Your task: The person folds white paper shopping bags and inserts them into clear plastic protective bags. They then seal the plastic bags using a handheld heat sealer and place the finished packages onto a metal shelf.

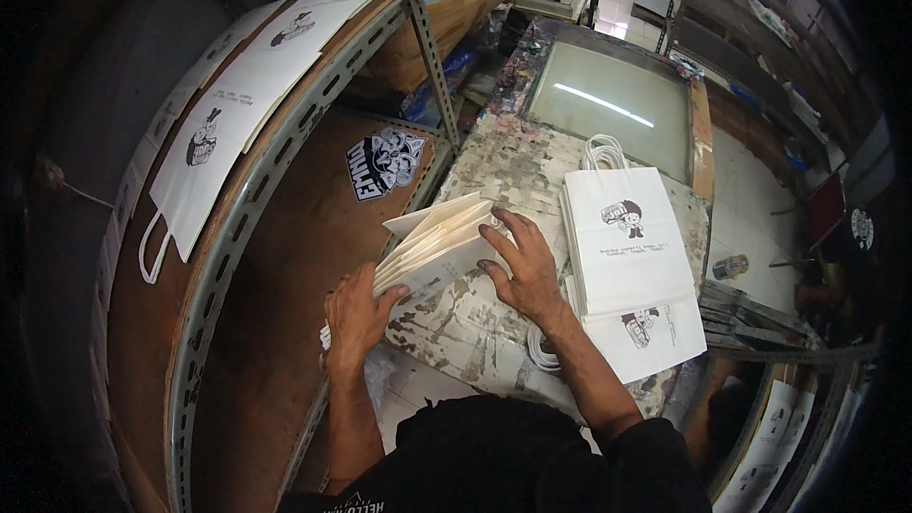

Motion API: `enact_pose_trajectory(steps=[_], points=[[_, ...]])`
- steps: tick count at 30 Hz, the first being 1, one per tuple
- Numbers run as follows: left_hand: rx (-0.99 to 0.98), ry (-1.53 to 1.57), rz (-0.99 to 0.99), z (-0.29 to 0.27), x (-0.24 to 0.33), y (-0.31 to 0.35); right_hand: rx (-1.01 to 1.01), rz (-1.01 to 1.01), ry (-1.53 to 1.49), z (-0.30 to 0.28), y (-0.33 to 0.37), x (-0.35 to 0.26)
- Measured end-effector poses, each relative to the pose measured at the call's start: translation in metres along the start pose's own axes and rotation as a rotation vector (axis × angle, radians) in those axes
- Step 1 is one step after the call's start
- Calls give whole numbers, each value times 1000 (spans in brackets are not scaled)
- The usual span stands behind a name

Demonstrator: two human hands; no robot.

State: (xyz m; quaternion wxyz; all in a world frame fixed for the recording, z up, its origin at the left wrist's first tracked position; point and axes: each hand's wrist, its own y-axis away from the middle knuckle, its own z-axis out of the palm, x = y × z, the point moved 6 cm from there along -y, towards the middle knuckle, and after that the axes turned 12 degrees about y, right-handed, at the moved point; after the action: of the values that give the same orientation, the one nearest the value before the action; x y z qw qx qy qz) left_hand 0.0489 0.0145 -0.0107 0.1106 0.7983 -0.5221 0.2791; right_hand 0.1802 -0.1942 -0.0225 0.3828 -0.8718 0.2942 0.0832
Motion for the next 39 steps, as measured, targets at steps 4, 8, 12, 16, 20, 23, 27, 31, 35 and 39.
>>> enact_pose_trajectory(steps=[4, 8, 12, 16, 20, 23, 27, 31, 35, 39], points=[[-10, 9, -8, 0, 1, -1, -16, 30, -8, 1, 5, -1], [-8, 9, -5, 0, -1, 0, -42, 59, -34, 5, 10, -2], [0, 20, 1, 3, -2, 1, -48, 83, -14, 9, 16, -1], [9, 19, 13, 5, -2, 2, -62, 90, 6, 7, 17, -2], [-10, -25, -31, 6, 0, 2, -42, 118, -59, 6, 21, -1], [32, -17, -25, 7, -3, 2, -12, 87, -72, 2, 19, -3], [29, -32, -52, 6, -1, 3, 17, 12, -85, -2, 7, -5], [-17, -63, -113, 6, -1, 3, 6, -5, -149, 5, 3, 2], [20, -96, -98, 2, 6, 3, 46, 56, -237, 8, 9, 7], [29, -107, -107, 6, 6, 4, 39, 69, -252, 5, 11, 11]])
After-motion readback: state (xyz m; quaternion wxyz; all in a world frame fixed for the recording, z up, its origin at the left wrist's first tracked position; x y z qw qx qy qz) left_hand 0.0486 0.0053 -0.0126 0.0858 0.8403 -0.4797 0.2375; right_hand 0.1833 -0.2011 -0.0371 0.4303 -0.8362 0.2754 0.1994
